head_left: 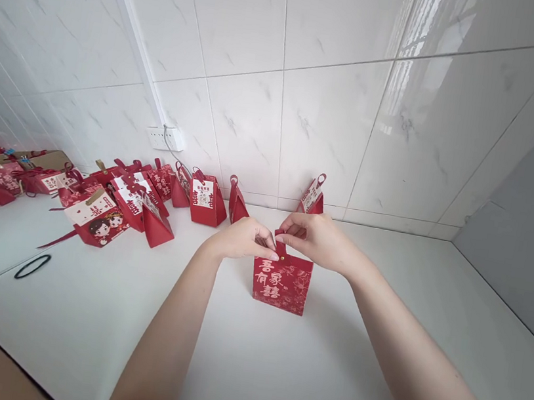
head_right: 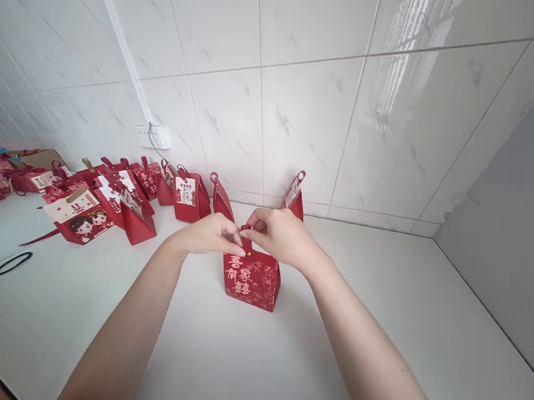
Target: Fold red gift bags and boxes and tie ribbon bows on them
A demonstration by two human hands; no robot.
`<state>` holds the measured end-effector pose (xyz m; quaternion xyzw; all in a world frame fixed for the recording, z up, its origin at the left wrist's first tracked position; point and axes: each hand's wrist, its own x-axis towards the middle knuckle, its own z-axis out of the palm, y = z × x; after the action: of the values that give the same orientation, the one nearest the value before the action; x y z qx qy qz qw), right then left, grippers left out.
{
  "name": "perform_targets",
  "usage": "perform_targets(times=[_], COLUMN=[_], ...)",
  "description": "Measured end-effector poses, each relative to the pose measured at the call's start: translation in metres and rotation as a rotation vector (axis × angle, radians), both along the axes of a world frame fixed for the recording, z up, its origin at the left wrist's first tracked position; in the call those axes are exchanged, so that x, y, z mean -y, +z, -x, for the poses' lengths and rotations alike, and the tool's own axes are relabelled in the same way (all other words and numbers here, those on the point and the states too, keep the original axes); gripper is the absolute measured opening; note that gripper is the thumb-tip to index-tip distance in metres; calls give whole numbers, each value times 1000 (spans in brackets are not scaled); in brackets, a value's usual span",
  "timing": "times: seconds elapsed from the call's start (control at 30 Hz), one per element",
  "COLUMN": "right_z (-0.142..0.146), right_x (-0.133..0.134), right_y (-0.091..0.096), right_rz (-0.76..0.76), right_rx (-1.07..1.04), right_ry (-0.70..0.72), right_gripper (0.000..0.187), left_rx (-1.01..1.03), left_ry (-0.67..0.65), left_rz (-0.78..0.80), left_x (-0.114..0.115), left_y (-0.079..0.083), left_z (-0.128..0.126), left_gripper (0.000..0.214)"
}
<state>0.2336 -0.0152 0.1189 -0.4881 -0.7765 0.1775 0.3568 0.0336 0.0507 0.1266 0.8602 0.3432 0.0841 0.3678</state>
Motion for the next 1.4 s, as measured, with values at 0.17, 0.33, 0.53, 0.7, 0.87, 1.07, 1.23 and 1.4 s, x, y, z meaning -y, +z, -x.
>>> perform_targets(times=[0.17,0.33,0.53,0.7,0.87,1.07,1.23,1.4], right_z=[-3,-6,-5,-5,-10,-14,-17,-17], right_x=[3,4,3,2,-2,-7,-1,6], right_y=[4,6,6,5,3,-2,4,12], right_rz=[-10,-8,-35,-27,-118,-184,-149,-59], right_rx=[-20,-80,-124,-141,-23,51,-5,-129], right_ry=[-3,-5,-22,19,-12,-22,-23,32], right_gripper=[9,10,12,16,14,16,16,17], left_rx=[18,81,130,140,62,57,157,342], left_ry=[-33,-21,83,131,74,86,78,15], left_rz=[-86,-161,-210,-189,-231,-162,-137,12], left_x=[5,9,7,7,13,14,9,10], left_y=[1,0,-6,-6,-5,-14,-12,-4], left_z=[-6,-12,-17,-17,-19,-27,-26,-19], left_gripper=[26,29,35,32,33,39,37,35])
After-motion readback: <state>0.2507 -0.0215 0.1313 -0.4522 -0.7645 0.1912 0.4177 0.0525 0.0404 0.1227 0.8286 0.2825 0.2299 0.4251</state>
